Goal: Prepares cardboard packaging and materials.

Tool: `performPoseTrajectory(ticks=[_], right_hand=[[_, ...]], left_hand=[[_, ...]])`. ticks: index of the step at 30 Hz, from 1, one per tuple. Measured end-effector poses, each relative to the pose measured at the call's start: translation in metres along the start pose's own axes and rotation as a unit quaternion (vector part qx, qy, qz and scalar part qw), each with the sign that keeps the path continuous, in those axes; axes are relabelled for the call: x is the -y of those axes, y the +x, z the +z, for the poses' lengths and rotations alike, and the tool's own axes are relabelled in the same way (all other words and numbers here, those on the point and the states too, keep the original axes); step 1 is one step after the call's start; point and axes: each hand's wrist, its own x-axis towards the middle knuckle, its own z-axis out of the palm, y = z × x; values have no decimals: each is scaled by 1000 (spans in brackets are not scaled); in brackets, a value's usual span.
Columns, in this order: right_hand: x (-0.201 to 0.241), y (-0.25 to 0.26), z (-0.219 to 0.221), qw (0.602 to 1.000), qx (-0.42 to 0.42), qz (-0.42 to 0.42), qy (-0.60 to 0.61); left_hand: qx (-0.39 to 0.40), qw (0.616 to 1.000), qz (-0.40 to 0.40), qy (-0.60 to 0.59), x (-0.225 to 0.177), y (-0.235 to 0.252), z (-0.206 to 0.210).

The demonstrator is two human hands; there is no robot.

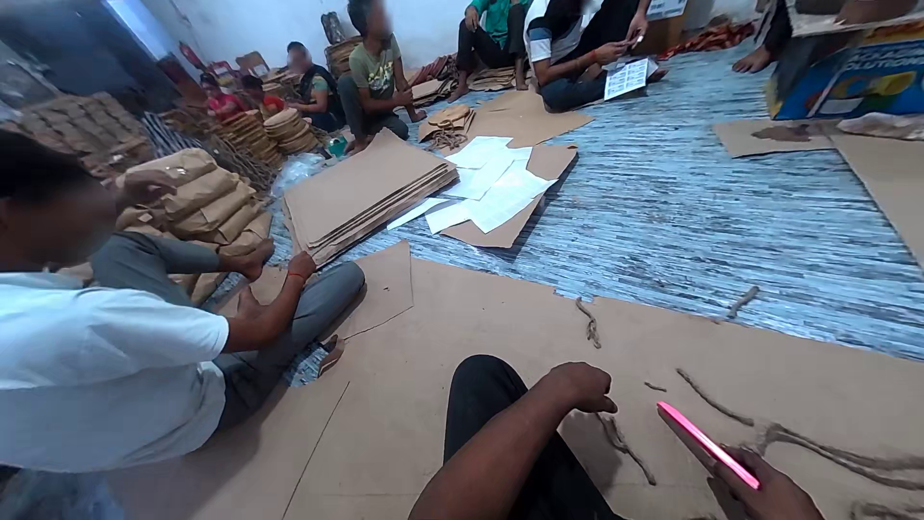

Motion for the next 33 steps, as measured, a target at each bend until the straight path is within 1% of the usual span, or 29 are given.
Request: performPoseTrajectory(ticks=[11,16,18,21,24,26,27,28,30,31,32,33], right_hand=[[-8,2,4,1000,-6,-4,2],[4,0,0,1000,-18,13,-10],[11,-7,-3,1000,-24,20,-4],[8,-11,-5,999,-35,16,3],[13,-14,-10,999,-40,3,21],[18,-16,-13,999,-30,0,41],[18,-14,-13,998,-24,-3,49],[17,-13,-13,998,-21,-7,58],[20,-12,-14,997,-18,-19,79],[22,-13,-15,996,-16,-23,83],[24,-14,-16,996,-14,-24,83],[25,-15,-18,996,-12,-24,81]], left_hand=[[-5,1000,-2,-6,-1,-4,1],[-21,999,-30,-24,-3,-17,2],[-21,999,-21,-17,0,-19,4],[-50,998,36,-34,3,-34,4],[-104,990,78,-58,6,-69,-3],[-170,981,82,-37,13,-98,-11],[-223,971,80,-14,20,-113,-15],[-277,959,66,9,28,-129,-20],[-367,929,12,38,52,-160,-30],[-390,919,-31,39,67,-173,-32],[-396,914,-87,32,84,-186,-32],[-381,911,-154,19,102,-196,-28]])
